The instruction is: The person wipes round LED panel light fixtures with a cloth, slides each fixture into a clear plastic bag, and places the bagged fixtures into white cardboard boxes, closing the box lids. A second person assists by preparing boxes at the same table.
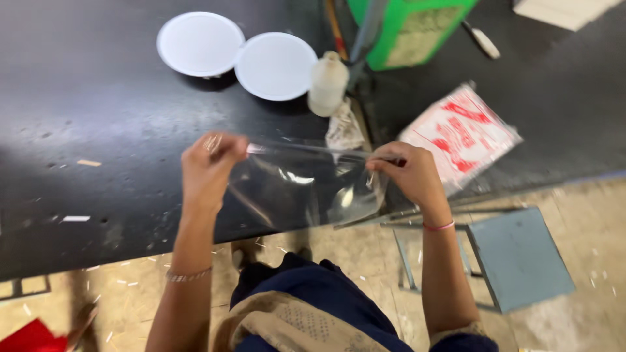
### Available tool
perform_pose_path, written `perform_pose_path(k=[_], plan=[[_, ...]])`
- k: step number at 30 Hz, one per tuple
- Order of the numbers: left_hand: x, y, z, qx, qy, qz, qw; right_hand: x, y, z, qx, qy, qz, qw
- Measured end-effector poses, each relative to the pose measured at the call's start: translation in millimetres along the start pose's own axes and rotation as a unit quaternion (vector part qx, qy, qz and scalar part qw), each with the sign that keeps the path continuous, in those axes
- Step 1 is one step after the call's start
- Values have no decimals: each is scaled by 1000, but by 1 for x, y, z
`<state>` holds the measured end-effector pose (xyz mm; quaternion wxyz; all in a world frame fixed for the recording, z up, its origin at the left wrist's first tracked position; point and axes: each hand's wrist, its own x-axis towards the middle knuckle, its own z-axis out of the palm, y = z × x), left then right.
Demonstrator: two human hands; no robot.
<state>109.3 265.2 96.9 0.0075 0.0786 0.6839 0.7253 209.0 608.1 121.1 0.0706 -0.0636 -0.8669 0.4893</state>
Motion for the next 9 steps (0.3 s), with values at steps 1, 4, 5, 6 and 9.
perform_pose_path(k=[1,4,5,6,9], plan=[[-10,-1,-19,-8,21,-21,1000,8,0,10,72,18,25,997],[-36,4,-56,367,-36,-70,927,37,-8,53,147,44,-21,988],[-39,8,-62,365,-38,23,930,45,-16,71,150,47,-57,986],[-45,11,-62,361,-40,114,925,50,-27,90,138,13,-76,987],[-54,25,-49,339,-41,140,930,55,-70,154,78,-81,-127,985]])
